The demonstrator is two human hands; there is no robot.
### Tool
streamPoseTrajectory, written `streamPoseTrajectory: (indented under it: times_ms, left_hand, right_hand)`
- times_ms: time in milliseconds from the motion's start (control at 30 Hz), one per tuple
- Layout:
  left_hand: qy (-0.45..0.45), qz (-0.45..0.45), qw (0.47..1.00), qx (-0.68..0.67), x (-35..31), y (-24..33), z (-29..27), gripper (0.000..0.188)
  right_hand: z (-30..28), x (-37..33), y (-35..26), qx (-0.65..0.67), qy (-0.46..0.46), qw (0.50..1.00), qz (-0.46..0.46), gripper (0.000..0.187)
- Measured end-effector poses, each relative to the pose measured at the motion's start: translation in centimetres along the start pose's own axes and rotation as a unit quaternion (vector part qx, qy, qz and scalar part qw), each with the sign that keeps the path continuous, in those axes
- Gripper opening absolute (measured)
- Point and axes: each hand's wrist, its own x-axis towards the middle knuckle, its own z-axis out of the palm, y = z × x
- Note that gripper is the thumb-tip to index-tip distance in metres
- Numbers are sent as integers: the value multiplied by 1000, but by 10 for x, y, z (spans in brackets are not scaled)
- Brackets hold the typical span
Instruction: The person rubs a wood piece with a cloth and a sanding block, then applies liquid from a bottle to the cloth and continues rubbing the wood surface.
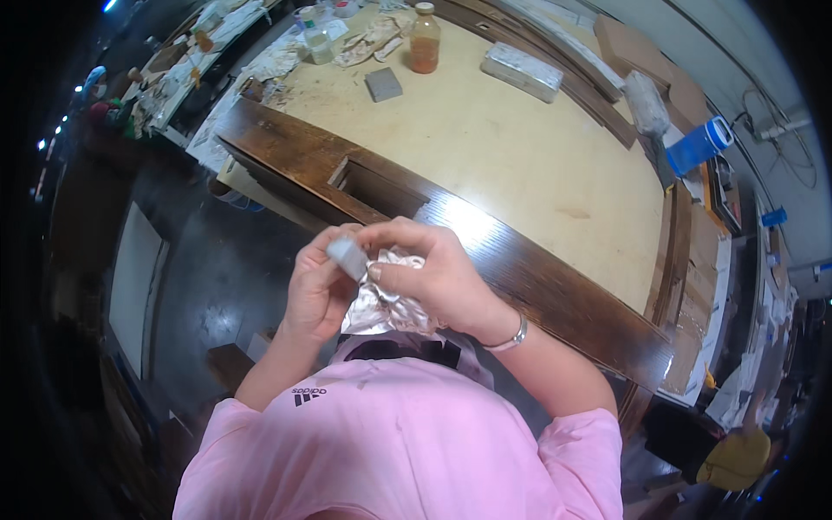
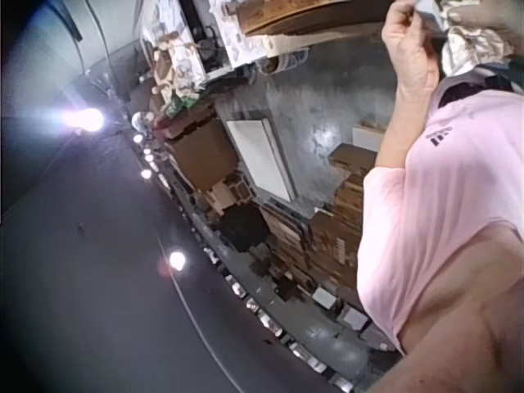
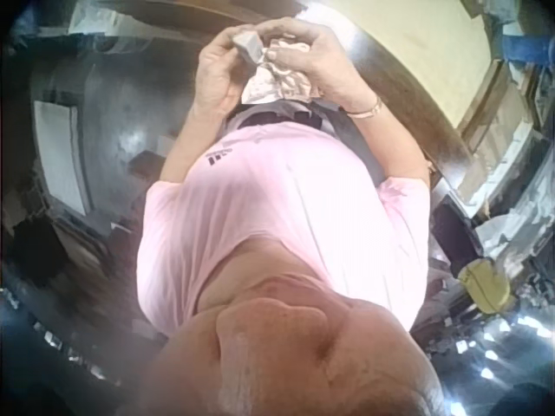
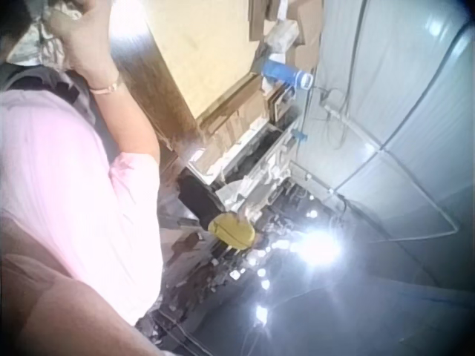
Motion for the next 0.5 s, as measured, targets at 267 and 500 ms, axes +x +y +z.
streamPoseTrajectory:
  times_ms: [267,500]
  left_hand:
    - [22,-1,996,84,-2,1,6,18]
    - [-80,34,947,310,-5,15,14,55]
  right_hand:
    - [31,-6,27,-149,161,960,-173,31]
    - [47,1,17,46,286,941,-174,28]
